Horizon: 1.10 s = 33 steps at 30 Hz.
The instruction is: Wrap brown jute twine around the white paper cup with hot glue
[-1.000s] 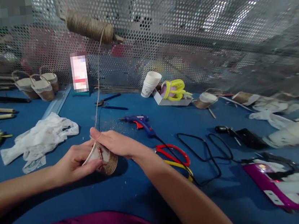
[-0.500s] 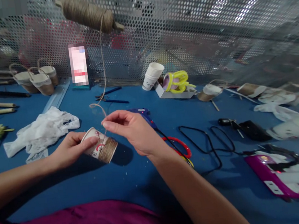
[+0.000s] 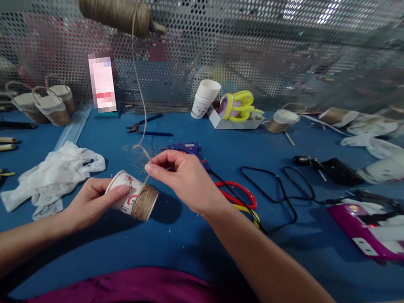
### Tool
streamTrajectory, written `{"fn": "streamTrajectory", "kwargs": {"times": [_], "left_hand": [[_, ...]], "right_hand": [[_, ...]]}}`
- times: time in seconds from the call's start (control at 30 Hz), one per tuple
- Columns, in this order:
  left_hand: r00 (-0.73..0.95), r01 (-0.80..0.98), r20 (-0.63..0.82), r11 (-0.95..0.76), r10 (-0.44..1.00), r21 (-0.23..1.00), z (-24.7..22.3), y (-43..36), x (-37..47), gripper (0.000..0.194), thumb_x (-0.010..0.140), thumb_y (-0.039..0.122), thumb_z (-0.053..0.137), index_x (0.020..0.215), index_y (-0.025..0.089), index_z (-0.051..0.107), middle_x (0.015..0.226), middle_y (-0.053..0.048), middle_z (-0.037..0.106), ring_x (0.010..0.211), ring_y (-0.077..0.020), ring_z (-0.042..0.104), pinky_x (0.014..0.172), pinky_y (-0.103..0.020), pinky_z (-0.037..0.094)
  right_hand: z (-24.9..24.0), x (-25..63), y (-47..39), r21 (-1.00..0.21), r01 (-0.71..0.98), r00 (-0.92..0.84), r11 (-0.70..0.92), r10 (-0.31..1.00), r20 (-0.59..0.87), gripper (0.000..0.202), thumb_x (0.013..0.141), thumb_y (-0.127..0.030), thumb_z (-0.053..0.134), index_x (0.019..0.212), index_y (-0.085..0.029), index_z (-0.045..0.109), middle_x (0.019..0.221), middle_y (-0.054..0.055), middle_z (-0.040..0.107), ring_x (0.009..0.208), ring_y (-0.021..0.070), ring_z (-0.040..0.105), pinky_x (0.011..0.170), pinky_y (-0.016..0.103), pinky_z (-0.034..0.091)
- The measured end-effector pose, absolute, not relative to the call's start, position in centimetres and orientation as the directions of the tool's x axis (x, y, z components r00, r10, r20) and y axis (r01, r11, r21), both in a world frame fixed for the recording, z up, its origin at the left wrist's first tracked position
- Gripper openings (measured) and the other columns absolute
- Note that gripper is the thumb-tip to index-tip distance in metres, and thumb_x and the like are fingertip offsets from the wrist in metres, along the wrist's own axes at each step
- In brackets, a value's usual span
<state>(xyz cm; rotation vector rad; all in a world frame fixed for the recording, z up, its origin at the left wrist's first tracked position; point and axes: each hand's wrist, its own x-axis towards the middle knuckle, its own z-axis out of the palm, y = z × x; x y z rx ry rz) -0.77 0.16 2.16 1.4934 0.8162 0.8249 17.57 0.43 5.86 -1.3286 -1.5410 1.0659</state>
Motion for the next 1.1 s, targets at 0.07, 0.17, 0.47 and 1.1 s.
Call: {"fn": "streamTrajectory", "kwargs": {"times": [0.07,0.17,0.47,1.1], "left_hand": [[0.512,0.029,0.069,-0.098,0.856,0.995,2.03,0.12,-0.89,0.028,0.08,0.029,0.051,0.061,0.011,0.061,0.06,0.001,0.056,0.052,-0.0064,0.043,0.049,-0.017,0.036],[0.522,0.042,0.09,-0.131,0.848,0.99,1.75,0.06,-1.05,0.028,0.081,0.029,0.049,0.064,0.012,0.062,0.065,-0.001,0.059,0.057,-0.0077,0.046,0.051,-0.017,0.038],[0.524,0.05,0.187,-0.25,0.831,0.967,1.83,-0.01,-1.16,0.026,0.082,0.027,0.049,0.066,0.013,0.065,0.068,-0.004,0.062,0.058,-0.0091,0.049,0.047,-0.018,0.038],[0.533,0.026,0.378,-0.461,0.757,0.887,2.13,-0.16,-1.34,0.025,0.081,0.017,0.049,0.059,0.014,0.059,0.059,-0.001,0.056,0.059,-0.0103,0.046,0.056,-0.022,0.039]], "right_hand": [[5.77,17.56,0.43,-0.948,0.307,-0.104,0.084,0.993,0.054,0.016,0.067,-0.033,0.065,0.071,-0.017,0.06,0.069,-0.001,0.06,0.063,0.0103,0.053,0.066,0.027,0.044],[5.66,17.52,0.42,-0.947,0.311,-0.107,0.08,0.993,0.049,0.017,0.067,-0.033,0.065,0.071,-0.017,0.06,0.069,-0.001,0.06,0.063,0.0105,0.053,0.066,0.027,0.045],[5.31,17.26,0.32,-0.935,0.344,-0.124,0.079,0.992,0.038,0.015,0.069,-0.032,0.062,0.072,-0.017,0.06,0.07,0.0,0.06,0.062,0.0101,0.052,0.064,0.027,0.044],[4.84,16.88,0.23,-0.94,0.339,-0.168,0.032,0.985,-0.027,0.017,0.07,-0.034,0.06,0.071,-0.017,0.059,0.067,-0.001,0.058,0.06,0.0099,0.05,0.06,0.025,0.041]]}}
